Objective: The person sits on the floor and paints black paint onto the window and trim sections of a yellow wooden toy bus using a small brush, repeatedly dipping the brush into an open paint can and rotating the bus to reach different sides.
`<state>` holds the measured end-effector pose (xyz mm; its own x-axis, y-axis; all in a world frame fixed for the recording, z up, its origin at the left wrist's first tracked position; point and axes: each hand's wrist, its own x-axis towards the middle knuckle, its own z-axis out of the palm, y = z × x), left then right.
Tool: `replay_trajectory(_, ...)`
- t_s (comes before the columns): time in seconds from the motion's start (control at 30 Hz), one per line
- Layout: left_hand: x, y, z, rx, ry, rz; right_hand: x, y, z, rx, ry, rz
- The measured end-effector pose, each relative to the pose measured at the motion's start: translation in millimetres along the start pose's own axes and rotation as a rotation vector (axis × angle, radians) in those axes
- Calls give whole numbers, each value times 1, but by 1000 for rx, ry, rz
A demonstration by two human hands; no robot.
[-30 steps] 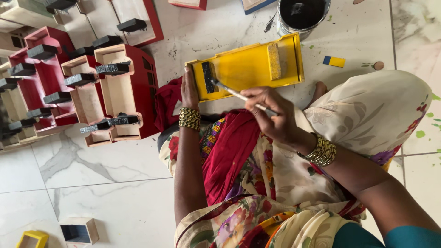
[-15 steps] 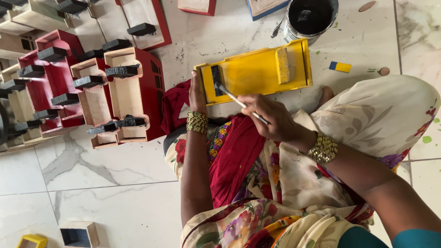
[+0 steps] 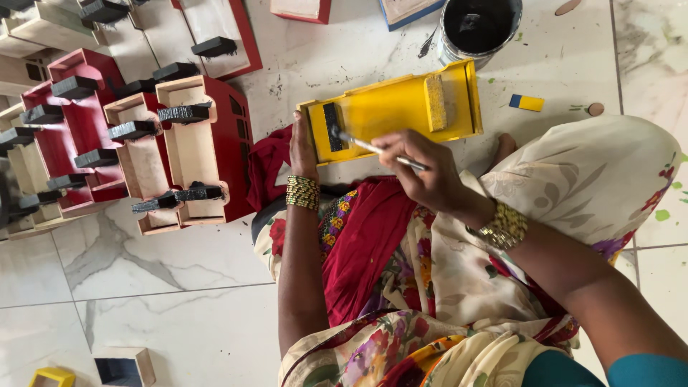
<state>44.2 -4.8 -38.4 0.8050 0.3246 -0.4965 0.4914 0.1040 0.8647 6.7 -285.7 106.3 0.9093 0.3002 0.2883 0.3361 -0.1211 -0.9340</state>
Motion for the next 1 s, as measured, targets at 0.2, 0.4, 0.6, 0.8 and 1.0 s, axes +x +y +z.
replay_trajectory(0.2,3,-6,-11,47,20,68,-1,24,-1,365,237,159)
replay_trajectory(0.4,-1,-1,-16,-125,-21,36,4,42,17,711,276,443)
replay_trajectory(0.6,-4,-1,-18,-131,-34,11,-16,35,12,653,317,306)
replay_trajectory(0.8,-1,-3,-21,-71,-15,30,7,46,30,670,312,378)
replay_trajectory(1.0,-4,-4,-21,-44,-8,3,-21,31,13,619,273,388)
